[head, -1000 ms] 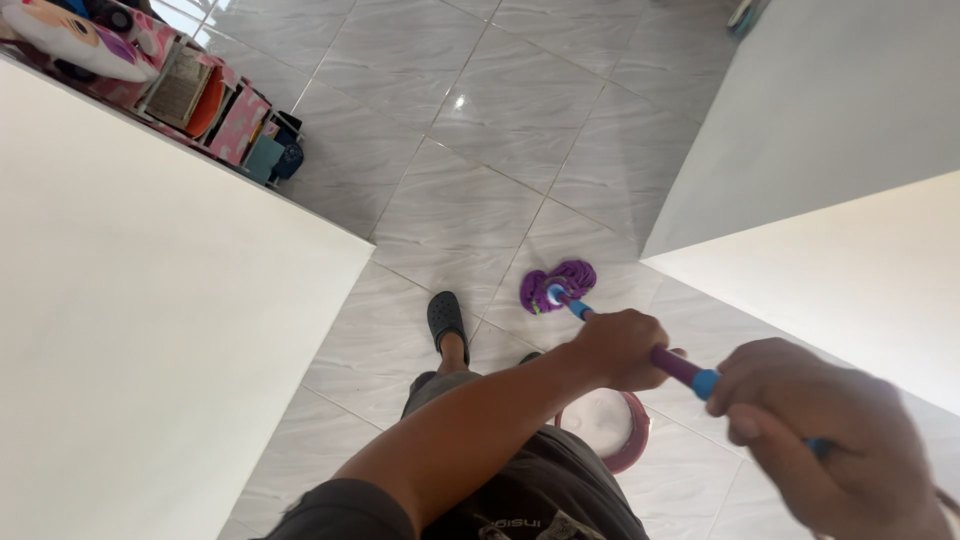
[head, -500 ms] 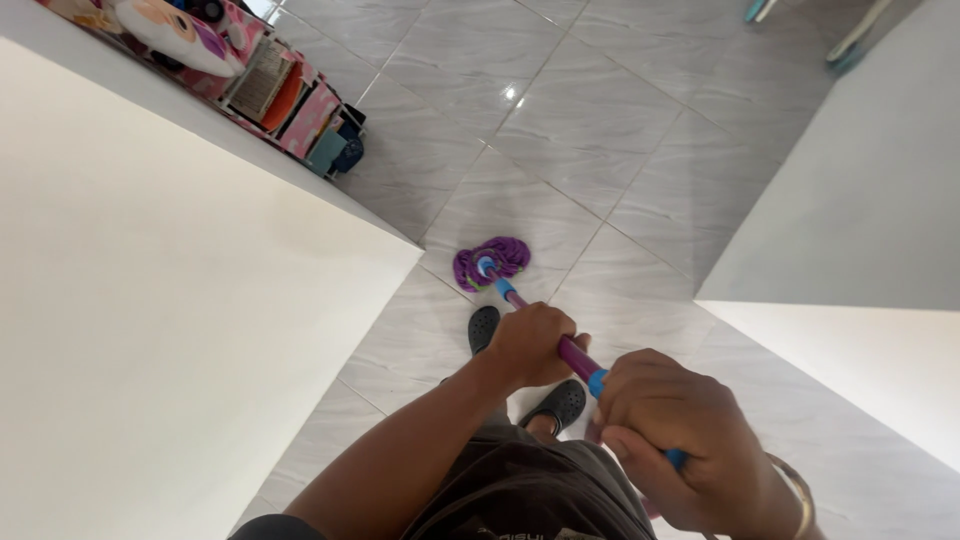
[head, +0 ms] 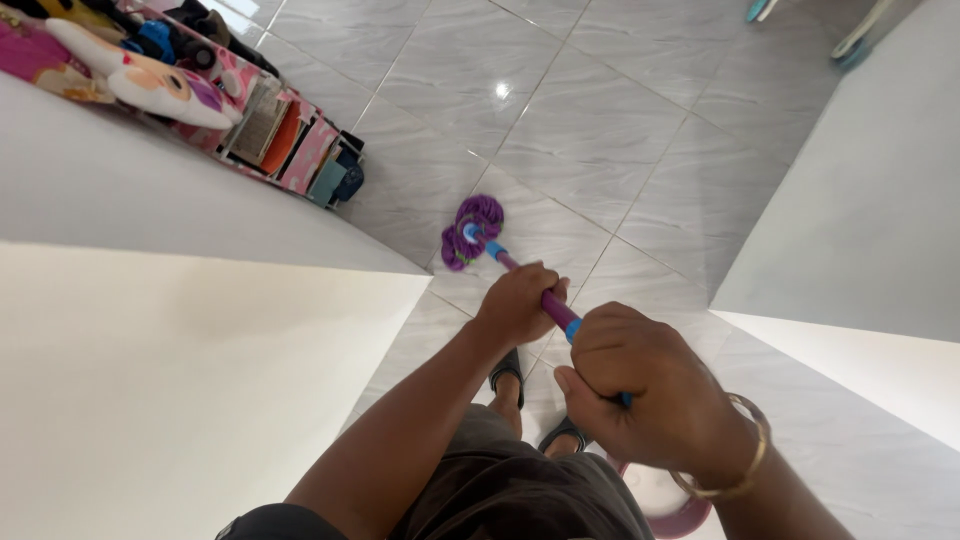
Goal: Mopping a tiled floor using a mop and a bucket containing soapy water.
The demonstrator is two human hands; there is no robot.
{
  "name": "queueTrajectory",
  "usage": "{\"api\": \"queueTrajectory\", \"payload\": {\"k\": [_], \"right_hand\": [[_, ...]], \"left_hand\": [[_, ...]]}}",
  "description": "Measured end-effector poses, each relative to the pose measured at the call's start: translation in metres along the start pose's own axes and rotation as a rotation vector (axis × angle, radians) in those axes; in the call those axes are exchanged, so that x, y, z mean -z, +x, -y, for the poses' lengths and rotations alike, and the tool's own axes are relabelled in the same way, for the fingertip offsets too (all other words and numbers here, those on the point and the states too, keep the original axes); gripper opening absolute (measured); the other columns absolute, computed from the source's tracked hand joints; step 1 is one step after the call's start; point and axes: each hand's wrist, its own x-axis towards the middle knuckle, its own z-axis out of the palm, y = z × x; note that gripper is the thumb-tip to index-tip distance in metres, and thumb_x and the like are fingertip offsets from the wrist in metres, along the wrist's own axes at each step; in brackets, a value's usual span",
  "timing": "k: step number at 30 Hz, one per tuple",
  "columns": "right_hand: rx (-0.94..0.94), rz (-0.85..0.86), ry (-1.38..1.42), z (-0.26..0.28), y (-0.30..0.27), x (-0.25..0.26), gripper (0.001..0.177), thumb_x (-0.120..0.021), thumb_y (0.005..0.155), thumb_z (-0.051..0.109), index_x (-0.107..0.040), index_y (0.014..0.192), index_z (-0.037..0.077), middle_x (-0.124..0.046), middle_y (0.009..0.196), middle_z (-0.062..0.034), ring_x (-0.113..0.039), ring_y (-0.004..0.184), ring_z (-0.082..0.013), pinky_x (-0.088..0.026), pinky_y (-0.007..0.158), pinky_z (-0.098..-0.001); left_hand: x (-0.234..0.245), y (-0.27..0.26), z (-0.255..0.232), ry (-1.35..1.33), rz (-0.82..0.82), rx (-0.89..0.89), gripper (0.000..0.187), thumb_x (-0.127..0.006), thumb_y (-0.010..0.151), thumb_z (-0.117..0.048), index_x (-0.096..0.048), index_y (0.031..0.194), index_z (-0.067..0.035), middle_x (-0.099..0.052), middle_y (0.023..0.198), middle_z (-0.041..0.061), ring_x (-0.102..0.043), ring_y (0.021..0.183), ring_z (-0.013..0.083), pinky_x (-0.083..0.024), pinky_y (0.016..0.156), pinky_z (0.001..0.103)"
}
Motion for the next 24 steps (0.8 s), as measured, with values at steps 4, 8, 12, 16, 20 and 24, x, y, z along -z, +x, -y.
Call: {"api": "queueTrajectory", "payload": {"k": [4, 8, 12, 16, 20, 24], "right_hand": [[0.059, -0.026, -0.030, -0.032, 0.011, -0.021, 0.038, -0.071, 0.082, -0.001, -0.041, 0.059, 0.006, -0.045, 0.057, -0.0060, -0.047, 0.056, -0.0227, -0.047, 0.068, -0.0365], [0.033, -0.195, -0.020, -0.071, 0.002, -0.047, 0.037, -0.069, 0.087, -0.003, -0.043, 0.062, 0.004, -0.048, 0.060, -0.0060, -0.050, 0.060, -0.0216, -0.050, 0.069, -0.0372], [-0.117, -0.281, -0.047, -0.079, -0.019, -0.049, 0.040, -0.071, 0.084, -0.003, -0.043, 0.056, 0.003, -0.046, 0.053, -0.0060, -0.044, 0.050, -0.0199, -0.037, 0.048, -0.0356], [-0.139, -0.314, -0.047, -0.054, -0.043, -0.016, 0.039, -0.070, 0.086, -0.002, -0.044, 0.058, 0.003, -0.045, 0.055, -0.0060, -0.045, 0.052, -0.0196, -0.037, 0.049, -0.0345], [-0.325, -0.337, -0.036, -0.030, -0.076, 0.033, 0.035, -0.069, 0.088, 0.000, -0.048, 0.060, 0.000, -0.048, 0.055, -0.0057, -0.043, 0.048, -0.0175, -0.036, 0.048, -0.0340], [-0.572, -0.400, -0.209, -0.014, -0.102, 0.069, 0.032, -0.069, 0.089, 0.005, -0.056, 0.061, -0.001, -0.048, 0.050, -0.0089, -0.039, 0.044, -0.0182, -0.034, 0.045, -0.0349]], "left_hand": [[-0.018, 0.044, 0.049, -0.064, -0.159, -0.245, 0.034, -0.065, 0.095, -0.018, -0.055, 0.066, -0.005, -0.061, 0.062, 0.012, -0.066, 0.066, 0.0321, -0.047, 0.113, 0.052], [-0.032, 0.082, 0.086, 0.020, -0.080, -0.289, 0.033, -0.074, 0.088, -0.019, -0.052, 0.068, -0.004, -0.061, 0.074, 0.014, -0.063, 0.076, 0.0330, -0.046, 0.105, 0.050], [-0.042, 0.090, 0.079, 0.095, 0.149, -0.195, 0.033, -0.076, 0.087, -0.026, -0.054, 0.075, -0.005, -0.062, 0.089, 0.014, -0.061, 0.088, 0.0341, -0.051, 0.086, 0.046], [-0.079, 0.084, 0.047, 0.081, 0.131, -0.307, 0.037, -0.078, 0.088, -0.027, -0.054, 0.073, -0.004, -0.062, 0.083, 0.015, -0.062, 0.086, 0.0364, -0.051, 0.085, 0.048], [-0.131, 0.088, -0.006, 0.022, 0.117, -0.417, 0.037, -0.073, 0.093, -0.032, -0.059, 0.074, -0.003, -0.067, 0.081, 0.018, -0.066, 0.087, 0.0377, -0.050, 0.091, 0.049], [-0.165, 0.088, -0.075, -0.031, 0.285, -0.318, 0.041, -0.065, 0.097, -0.042, -0.064, 0.082, -0.004, -0.070, 0.090, 0.019, -0.068, 0.093, 0.0351, -0.053, 0.088, 0.047]]}}
